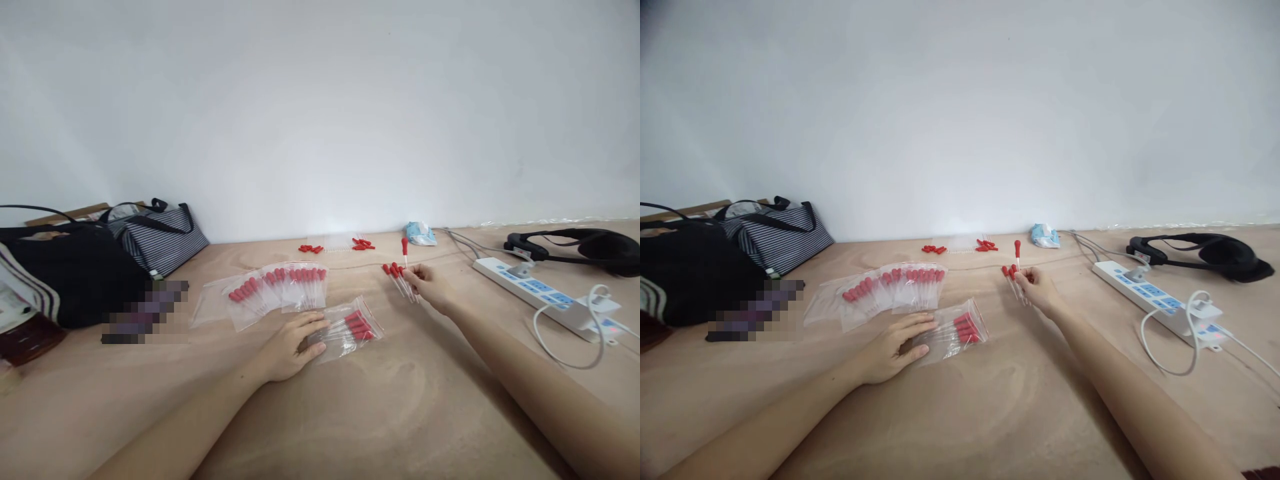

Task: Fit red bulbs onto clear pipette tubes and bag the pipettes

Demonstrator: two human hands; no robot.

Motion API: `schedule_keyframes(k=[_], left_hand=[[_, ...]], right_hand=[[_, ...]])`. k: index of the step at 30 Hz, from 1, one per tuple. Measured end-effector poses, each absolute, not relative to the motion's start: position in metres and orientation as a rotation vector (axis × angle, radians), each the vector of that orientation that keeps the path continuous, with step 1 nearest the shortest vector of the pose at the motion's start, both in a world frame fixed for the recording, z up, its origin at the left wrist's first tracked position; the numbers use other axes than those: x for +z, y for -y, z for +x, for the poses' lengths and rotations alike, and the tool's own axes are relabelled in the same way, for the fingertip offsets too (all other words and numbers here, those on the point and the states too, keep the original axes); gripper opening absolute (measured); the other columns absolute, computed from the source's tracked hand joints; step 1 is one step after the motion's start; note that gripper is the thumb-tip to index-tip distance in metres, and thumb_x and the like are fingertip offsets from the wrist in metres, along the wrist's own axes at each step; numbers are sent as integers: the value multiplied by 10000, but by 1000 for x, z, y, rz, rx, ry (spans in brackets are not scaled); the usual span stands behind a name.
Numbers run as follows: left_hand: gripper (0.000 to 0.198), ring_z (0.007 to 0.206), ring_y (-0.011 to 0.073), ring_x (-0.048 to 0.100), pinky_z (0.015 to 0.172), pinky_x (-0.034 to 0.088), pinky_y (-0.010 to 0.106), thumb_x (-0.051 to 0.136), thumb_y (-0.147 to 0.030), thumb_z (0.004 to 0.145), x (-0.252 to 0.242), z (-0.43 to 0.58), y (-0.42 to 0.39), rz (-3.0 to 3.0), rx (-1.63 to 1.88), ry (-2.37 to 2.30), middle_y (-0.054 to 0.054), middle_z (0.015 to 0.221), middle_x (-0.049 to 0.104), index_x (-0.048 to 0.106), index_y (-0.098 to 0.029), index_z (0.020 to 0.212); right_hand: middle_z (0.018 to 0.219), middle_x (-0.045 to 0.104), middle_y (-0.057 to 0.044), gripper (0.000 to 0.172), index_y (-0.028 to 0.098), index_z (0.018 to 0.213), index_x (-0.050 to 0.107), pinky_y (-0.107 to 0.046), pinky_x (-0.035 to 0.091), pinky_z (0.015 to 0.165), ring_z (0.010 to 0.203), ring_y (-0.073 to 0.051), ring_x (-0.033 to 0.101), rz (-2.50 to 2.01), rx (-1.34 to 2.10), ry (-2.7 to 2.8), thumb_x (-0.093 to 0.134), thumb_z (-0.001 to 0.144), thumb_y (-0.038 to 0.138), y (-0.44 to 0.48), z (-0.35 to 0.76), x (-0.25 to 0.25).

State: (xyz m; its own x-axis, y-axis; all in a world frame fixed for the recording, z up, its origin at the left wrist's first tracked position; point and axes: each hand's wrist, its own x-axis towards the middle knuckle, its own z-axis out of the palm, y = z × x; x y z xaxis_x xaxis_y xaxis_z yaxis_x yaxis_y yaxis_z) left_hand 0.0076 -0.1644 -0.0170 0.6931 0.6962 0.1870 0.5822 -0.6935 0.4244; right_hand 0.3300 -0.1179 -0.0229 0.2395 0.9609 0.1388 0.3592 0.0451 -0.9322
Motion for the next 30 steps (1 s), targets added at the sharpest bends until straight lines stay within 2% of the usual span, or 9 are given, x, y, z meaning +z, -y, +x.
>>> schedule_keyframes(k=[4, 6, 10, 16, 22, 24, 27, 30], left_hand=[[399, 1193, 197, 377, 997, 311, 388, 461, -342, 831, -18, 7, 164, 2570, 494, -1012, 31, 1283, 442, 436, -262, 1221], [394, 1192, 197, 379, 996, 312, 386, 458, -346, 833, -18, 7, 164, 2571, 499, -1009, 33, 1283, 443, 440, -257, 1216], [387, 1193, 196, 377, 996, 314, 378, 457, -347, 834, -19, 7, 163, 2578, 495, -997, 36, 1285, 441, 450, -251, 1209], [381, 1195, 196, 375, 997, 312, 379, 461, -338, 831, -18, 8, 164, 2586, 476, -1012, 49, 1277, 449, 466, -230, 1196], [377, 1188, 195, 384, 991, 318, 383, 462, -339, 830, -17, 8, 164, 2586, 476, -1004, 49, 1273, 455, 471, -230, 1190], [376, 1180, 197, 393, 988, 322, 381, 466, -339, 827, -18, 8, 164, 2584, 488, -998, 52, 1268, 459, 477, -227, 1186], [371, 1178, 201, 396, 984, 327, 385, 468, -339, 825, -18, 8, 163, 2577, 510, -989, 44, 1263, 465, 479, -240, 1183], [368, 1179, 205, 396, 986, 324, 389, 470, -335, 824, -17, 9, 164, 2573, 517, -982, 38, 1260, 471, 481, -246, 1180]], right_hand=[[625, 511, 65, 574, 229, 1084, 329, -239, 411, 445, 461, -97, 493, -1158, 930, 1331, 641, 625, 377, 141, 307, -22], [670, 524, 63, 683, 273, 1169, 221, -250, 434, 453, 483, -105, 520, -1077, 992, 1343, 641, 633, 332, 150, 295, -23], [613, 507, 65, 635, 280, 1203, 163, -270, 447, 437, 456, -125, 528, -1068, 1016, 1272, 559, 710, 332, 154, 278, -27], [671, 575, 16, 499, 258, 1086, 255, -331, 487, 513, 526, -167, 577, -1045, 1098, 1159, 554, 705, 378, 150, 266, -35], [633, 570, 2, 355, 231, 796, 445, -333, 486, 593, 587, -174, 576, -1045, 1257, 1171, 678, 584, 395, 151, 263, -40], [658, 568, -16, 303, 214, 735, 490, -306, 471, 569, 575, -156, 553, -1051, 1279, 1153, 636, 619, 453, 151, 266, -39], [769, 580, -45, 358, 203, 703, 521, -272, 428, 488, 506, -112, 492, -1026, 1277, 1076, 452, 715, 554, 147, 272, -38], [711, 563, -44, 393, 196, 706, 545, -257, 401, 460, 490, -108, 467, -1032, 1202, 1094, 373, 741, 547, 142, 275, -40]])
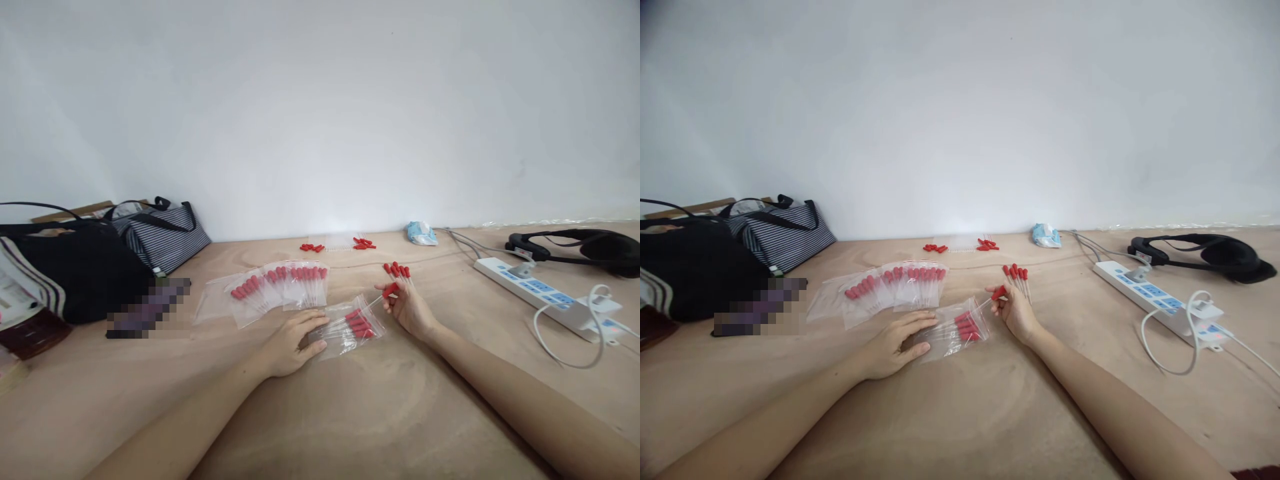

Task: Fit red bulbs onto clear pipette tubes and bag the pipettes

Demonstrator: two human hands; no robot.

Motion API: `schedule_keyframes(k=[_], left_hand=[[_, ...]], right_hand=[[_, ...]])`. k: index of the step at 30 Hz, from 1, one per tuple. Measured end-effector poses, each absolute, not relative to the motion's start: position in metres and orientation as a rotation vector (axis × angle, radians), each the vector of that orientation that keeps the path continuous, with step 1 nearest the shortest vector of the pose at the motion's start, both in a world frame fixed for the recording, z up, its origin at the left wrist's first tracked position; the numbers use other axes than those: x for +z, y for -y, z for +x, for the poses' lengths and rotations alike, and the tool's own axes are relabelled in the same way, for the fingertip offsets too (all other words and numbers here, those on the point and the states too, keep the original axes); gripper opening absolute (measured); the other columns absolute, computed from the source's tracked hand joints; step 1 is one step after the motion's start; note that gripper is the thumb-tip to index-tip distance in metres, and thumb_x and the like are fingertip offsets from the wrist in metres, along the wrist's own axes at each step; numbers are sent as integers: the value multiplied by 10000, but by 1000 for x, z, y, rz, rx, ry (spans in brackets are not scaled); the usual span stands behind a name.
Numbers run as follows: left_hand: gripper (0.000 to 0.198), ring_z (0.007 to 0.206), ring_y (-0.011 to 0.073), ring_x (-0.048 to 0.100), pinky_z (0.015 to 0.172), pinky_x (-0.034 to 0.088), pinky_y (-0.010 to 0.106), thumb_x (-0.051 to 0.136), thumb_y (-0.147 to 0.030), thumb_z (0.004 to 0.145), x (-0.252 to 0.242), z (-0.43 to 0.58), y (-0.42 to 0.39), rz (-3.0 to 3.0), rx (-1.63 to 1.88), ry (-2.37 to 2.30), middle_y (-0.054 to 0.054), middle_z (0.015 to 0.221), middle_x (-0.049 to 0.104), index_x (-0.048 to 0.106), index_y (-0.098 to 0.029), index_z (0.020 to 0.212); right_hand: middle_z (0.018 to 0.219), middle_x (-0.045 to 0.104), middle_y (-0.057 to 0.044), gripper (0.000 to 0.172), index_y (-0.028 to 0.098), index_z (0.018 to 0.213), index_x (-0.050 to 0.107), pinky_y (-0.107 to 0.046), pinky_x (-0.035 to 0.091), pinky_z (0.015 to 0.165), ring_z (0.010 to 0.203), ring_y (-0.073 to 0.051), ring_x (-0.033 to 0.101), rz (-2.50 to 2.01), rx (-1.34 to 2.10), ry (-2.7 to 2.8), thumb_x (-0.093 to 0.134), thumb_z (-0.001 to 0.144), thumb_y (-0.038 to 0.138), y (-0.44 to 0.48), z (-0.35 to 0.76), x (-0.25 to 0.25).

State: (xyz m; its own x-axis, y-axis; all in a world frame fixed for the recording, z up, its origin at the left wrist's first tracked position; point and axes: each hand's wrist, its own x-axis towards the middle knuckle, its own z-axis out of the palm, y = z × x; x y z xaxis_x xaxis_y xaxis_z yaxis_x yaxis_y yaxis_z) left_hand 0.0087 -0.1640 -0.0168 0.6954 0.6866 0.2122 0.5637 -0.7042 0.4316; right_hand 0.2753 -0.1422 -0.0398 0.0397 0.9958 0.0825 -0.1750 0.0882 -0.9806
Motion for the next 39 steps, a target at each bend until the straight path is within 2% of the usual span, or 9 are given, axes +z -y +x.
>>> schedule_keyframes(k=[3, 7, 9, 14, 19, 25, 32, 36, 39], left_hand=[[374, 1174, 207, 405, 982, 330, 391, 473, -337, 821, -15, 9, 165, 2571, 513, -996, 45, 1259, 472, 478, -236, 1181], [387, 1175, 202, 402, 987, 326, 383, 469, -343, 821, -16, 9, 164, 2581, 511, -996, 49, 1262, 469, 467, -226, 1190], [393, 1176, 204, 400, 988, 324, 385, 468, -350, 821, -17, 8, 164, 2581, 519, -993, 42, 1260, 471, 457, -236, 1198], [394, 1175, 207, 401, 987, 325, 385, 470, -358, 821, -17, 8, 164, 2575, 519, -997, 37, 1258, 472, 459, -242, 1197], [397, 1176, 202, 398, 989, 324, 378, 471, -362, 818, -16, 9, 165, 2584, 500, -1017, 43, 1265, 463, 461, -235, 1195], [394, 1167, 203, 407, 985, 328, 378, 478, -343, 814, -15, 9, 165, 2579, 512, -1012, 44, 1254, 472, 458, -236, 1193], [402, 1168, 213, 404, 982, 329, 382, 479, -339, 813, -14, 10, 166, 2588, 506, -1026, 58, 1267, 455, 458, -224, 1197], [401, 1177, 224, 395, 983, 325, 393, 477, -329, 813, -17, 9, 164, 2582, 477, -1059, 73, 1274, 444, 468, -214, 1197], [405, 1182, 223, 390, 982, 325, 398, 482, -330, 811, -18, 8, 164, 2586, 481, -1040, 67, 1277, 443, 466, -225, 1202]], right_hand=[[618, 527, -20, 354, 180, 764, 569, -261, 416, 503, 525, -123, 503, -1041, 1186, 1135, 443, 720, 509, 142, 274, -42], [658, 561, 8, 329, 190, 836, 525, -261, 448, 597, 591, -115, 551, -1002, 1245, 1143, 623, 638, 434, 149, 269, -43], [640, 570, 24, 361, 197, 819, 490, -255, 451, 579, 568, -106, 550, -1022, 1238, 1181, 663, 605, 430, 152, 267, -42], [576, 568, 35, 375, 180, 730, 496, -221, 401, 455, 476, -86, 503, -1101, 1214, 1412, 671, 581, 476, 152, 265, -45], [684, 629, -19, 361, 159, 769, 549, -256, 442, 533, 593, -132, 576, -1130, 1165, 1553, 599, 656, 497, 147, 263, -51], [648, 631, -20, 319, 159, 690, 580, -264, 447, 526, 564, -137, 566, -1217, 941, 1637, 569, 693, 478, 142, 257, -53], [757, 672, -40, 361, 156, 836, 653, -319, 483, 647, 678, -174, 613, -1063, 1227, 1660, 571, 687, 474, 143, 257, -49], [652, 636, -9, 330, 135, 826, 634, -247, 449, 545, 547, -110, 559, -1047, 1294, 1681, 651, 627, 399, 144, 262, -46], [635, 613, 2, 320, 128, 781, 606, -218, 425, 517, 533, -90, 534, -1056, 1302, 1637, 690, 587, 369, 143, 263, -47]])
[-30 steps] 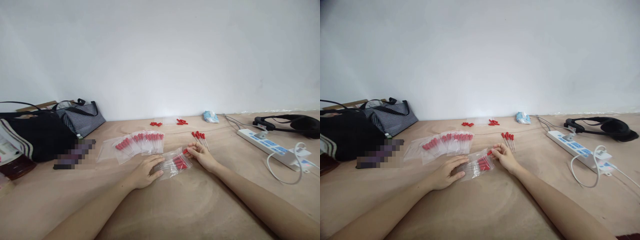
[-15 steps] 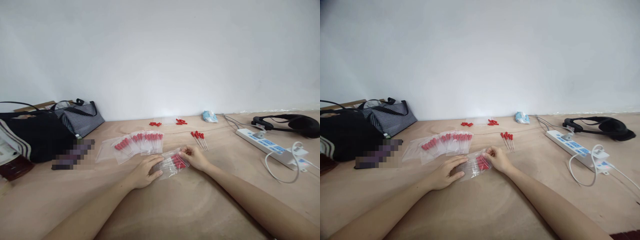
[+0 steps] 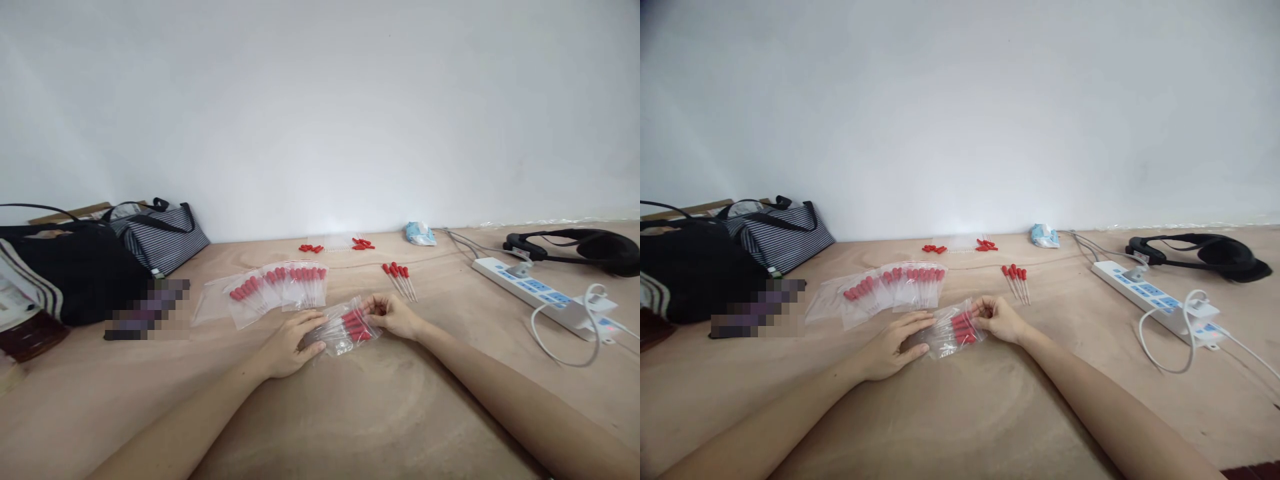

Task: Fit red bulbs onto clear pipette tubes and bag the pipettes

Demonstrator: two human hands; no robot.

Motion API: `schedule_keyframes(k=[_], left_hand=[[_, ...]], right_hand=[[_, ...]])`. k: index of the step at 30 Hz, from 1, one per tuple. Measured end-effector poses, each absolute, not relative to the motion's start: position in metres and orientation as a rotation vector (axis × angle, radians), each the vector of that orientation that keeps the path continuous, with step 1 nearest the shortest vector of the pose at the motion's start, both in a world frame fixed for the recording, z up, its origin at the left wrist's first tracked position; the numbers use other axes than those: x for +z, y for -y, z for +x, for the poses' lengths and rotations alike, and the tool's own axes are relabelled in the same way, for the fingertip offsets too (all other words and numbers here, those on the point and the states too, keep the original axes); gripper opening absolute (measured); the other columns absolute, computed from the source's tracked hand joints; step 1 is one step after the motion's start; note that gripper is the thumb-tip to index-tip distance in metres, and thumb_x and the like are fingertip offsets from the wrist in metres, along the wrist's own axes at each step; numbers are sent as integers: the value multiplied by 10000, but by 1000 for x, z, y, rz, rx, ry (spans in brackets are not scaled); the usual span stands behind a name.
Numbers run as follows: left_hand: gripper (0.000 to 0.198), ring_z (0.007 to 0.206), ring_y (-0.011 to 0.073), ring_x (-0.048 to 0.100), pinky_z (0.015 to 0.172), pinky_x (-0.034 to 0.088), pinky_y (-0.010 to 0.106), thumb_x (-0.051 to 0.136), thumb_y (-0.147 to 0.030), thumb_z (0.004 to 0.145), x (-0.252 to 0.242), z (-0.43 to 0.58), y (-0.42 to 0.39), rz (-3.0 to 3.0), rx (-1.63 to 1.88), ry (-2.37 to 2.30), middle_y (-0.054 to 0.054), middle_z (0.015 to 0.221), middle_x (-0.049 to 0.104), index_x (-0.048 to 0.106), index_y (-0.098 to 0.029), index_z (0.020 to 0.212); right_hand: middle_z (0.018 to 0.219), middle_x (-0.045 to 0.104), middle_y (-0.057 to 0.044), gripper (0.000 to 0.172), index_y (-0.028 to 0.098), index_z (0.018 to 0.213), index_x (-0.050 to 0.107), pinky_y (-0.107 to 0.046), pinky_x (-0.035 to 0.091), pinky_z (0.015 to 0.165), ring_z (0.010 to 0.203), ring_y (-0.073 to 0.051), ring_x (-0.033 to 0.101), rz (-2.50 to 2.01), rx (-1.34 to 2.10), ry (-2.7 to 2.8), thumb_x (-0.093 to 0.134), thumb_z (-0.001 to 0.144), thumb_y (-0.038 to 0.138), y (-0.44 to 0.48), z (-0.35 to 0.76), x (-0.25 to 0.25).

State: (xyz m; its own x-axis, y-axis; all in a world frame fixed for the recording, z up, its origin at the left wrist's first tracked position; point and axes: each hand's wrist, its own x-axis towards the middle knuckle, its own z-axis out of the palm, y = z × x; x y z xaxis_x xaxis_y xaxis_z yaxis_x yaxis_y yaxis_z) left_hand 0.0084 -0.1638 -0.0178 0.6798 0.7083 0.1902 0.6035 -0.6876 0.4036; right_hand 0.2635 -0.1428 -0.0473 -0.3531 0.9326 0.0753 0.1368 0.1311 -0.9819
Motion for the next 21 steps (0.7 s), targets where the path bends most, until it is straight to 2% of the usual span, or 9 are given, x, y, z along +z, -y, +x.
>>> schedule_keyframes(k=[5, 8, 11, 14, 16, 18, 21], left_hand=[[426, 1181, 217, 394, 982, 328, 397, 496, -333, 803, -17, 8, 164, 2594, 498, -1009, 52, 1275, 454, 452, -237, 1216], [440, 1195, 214, 380, 993, 315, 396, 490, -339, 808, -15, 9, 165, 2597, 466, -1015, 47, 1287, 443, 434, -244, 1234], [436, 1215, 222, 351, 999, 302, 404, 484, -346, 813, -13, 9, 166, 2595, 419, -1033, 39, 1320, 402, 430, -266, 1238], [410, 1236, 233, 316, 1005, 285, 422, 479, -326, 818, -12, 10, 167, 2599, 390, -1029, 27, 1348, 360, 447, -287, 1225], [398, 1246, 233, 298, 1012, 268, 431, 474, -317, 823, -11, 11, 167, 2603, 366, -1017, 19, 1351, 356, 452, -293, 1220], [398, 1249, 234, 291, 1014, 257, 440, 471, -322, 825, -11, 11, 167, 2605, 348, -1017, 19, 1350, 359, 449, -294, 1222], [400, 1239, 239, 308, 1004, 268, 449, 468, -336, 827, -12, 10, 166, 2608, 350, -1028, 28, 1345, 367, 445, -296, 1225]], right_hand=[[687, 632, -30, 325, 124, 767, 612, -230, 426, 533, 564, -107, 543, -1141, 1232, 1701, 650, 634, 418, 142, 264, -50], [736, 643, -47, 379, 127, 849, 624, -261, 447, 560, 610, -135, 568, -1123, 1268, 1754, 583, 688, 468, 144, 264, -49], [902, 628, -70, 391, 160, 951, 627, -319, 453, 714, 814, -180, 577, -1037, 1153, 1878, 484, 766, 473, 145, 262, -46], [1000, 584, -75, 356, 177, 872, 659, -339, 382, 854, 971, -202, 506, -1012, 909, 2002, 457, 790, 458, 146, 260, -42], [887, 599, -67, 396, 165, 825, 654, -321, 406, 786, 877, -188, 524, -1058, 904, 1989, 414, 805, 480, 146, 260, -38], [711, 584, -36, 471, 146, 796, 628, -274, 423, 623, 681, -146, 524, -1133, 998, 1886, 338, 821, 516, 147, 260, -35], [568, 520, 11, 446, 130, 690, 571, -209, 341, 463, 502, -87, 439, -1274, 1066, 1727, 425, 764, 545, 149, 261, -33]])
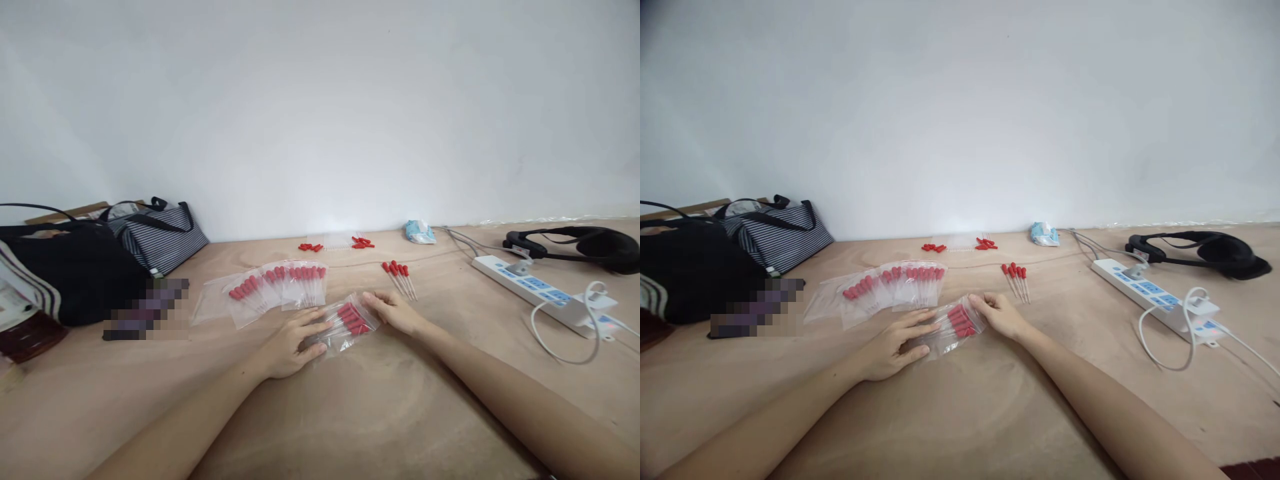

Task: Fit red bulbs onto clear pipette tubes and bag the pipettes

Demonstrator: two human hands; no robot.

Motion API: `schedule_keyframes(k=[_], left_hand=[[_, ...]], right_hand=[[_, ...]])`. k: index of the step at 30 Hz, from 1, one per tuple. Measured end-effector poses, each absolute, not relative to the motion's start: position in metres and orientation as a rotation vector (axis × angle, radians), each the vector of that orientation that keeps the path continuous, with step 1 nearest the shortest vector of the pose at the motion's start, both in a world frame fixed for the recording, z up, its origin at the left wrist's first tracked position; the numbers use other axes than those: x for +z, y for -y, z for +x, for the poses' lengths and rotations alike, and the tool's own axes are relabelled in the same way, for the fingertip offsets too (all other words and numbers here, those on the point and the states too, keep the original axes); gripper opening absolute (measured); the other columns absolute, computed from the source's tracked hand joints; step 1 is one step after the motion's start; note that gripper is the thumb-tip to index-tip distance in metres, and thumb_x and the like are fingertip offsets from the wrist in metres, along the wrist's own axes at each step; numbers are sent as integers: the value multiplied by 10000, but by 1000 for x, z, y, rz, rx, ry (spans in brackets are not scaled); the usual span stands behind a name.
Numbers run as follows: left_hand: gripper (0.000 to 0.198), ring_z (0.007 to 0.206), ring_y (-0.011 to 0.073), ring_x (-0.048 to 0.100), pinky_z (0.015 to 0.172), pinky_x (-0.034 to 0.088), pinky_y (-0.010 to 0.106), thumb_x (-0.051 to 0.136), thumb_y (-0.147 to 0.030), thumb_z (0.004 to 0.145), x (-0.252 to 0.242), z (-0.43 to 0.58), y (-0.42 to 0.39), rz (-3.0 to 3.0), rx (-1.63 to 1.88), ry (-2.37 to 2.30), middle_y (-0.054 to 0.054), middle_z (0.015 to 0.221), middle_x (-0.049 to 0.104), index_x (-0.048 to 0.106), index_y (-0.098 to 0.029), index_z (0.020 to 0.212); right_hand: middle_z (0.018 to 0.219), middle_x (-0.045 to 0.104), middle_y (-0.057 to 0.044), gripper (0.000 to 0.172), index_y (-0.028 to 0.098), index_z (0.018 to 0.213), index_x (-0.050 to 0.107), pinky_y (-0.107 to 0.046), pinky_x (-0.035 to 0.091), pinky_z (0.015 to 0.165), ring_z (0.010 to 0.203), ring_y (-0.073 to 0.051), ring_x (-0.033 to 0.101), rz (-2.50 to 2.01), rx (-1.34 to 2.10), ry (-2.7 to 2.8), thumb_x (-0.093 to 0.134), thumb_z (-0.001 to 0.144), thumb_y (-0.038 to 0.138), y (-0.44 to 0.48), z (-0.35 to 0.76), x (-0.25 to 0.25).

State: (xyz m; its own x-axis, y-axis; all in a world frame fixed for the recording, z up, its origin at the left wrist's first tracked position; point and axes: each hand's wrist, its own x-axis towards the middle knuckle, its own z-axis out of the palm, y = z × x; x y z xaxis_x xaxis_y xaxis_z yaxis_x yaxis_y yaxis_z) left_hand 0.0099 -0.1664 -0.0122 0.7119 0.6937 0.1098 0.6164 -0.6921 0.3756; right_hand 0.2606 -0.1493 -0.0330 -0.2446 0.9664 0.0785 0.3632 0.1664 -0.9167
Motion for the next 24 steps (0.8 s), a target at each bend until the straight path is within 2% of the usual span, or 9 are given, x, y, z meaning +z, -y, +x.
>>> schedule_keyframes(k=[3, 5, 11, 14, 18, 22, 24], left_hand=[[391, 1212, 240, 348, 986, 295, 445, 473, -347, 824, -14, 9, 166, 2621, 394, -1016, 41, 1321, 399, 463, -292, 1211], [375, 1183, 237, 385, 975, 311, 437, 474, -344, 824, -13, 9, 165, 2632, 429, -978, 50, 1284, 444, 485, -283, 1193], [339, 1051, 183, 496, 900, 401, 343, 453, -304, 843, -11, 9, 169, 2652, 515, -714, 44, 1135, 566, 500, -255, 1175], [300, 1045, 185, 495, 904, 389, 351, 472, -284, 829, -13, 10, 168, 2707, 610, -722, 43, 1093, 587, 544, -237, 1117], [232, 1003, 199, 511, 894, 377, 383, 471, -283, 821, -17, 3, 153, 2752, 918, -1052, 49, 1037, 599, 600, -227, 1005], [234, 956, 214, 522, 879, 380, 388, 425, -264, 814, -14, -28, 123, 2613, 1212, -1604, 61, 971, 611, 625, -192, 911], [261, 980, 238, 506, 886, 368, 401, 398, -229, 807, -10, -51, 110, 2435, 1205, -2007, 76, 995, 601, 625, -176, 925]], right_hand=[[486, 465, 45, 360, 139, 574, 502, -185, 277, 415, 446, -55, 377, -1314, 1129, 1741, 612, 643, 475, 152, 260, -34], [455, 443, 56, 337, 148, 544, 474, -179, 264, 399, 421, -46, 356, -1301, 1193, 1735, 630, 631, 433, 152, 260, -36], [539, 541, 26, 252, 167, 585, 478, -216, 413, 468, 497, -97, 514, -1412, 1260, 1394, 647, 617, 351, 145, 269, -33], [517, 544, 27, 247, 173, 576, 480, -232, 430, 489, 503, -111, 532, -1324, 1273, 1314, 681, 569, 316, 130, 277, -34], [502, 539, 25, 239, 165, 566, 490, -217, 411, 482, 480, -92, 506, -1220, 1082, 1241, 700, 519, 270, 97, 277, -37], [549, 529, 36, 192, 174, 629, 482, -225, 440, 528, 503, -83, 507, -1191, 998, 1182, 644, 578, 264, 59, 267, -35], [572, 523, 41, 165, 179, 662, 476, -226, 448, 551, 519, -81, 511, -1201, 945, 1168, 614, 604, 248, 41, 261, -33]])
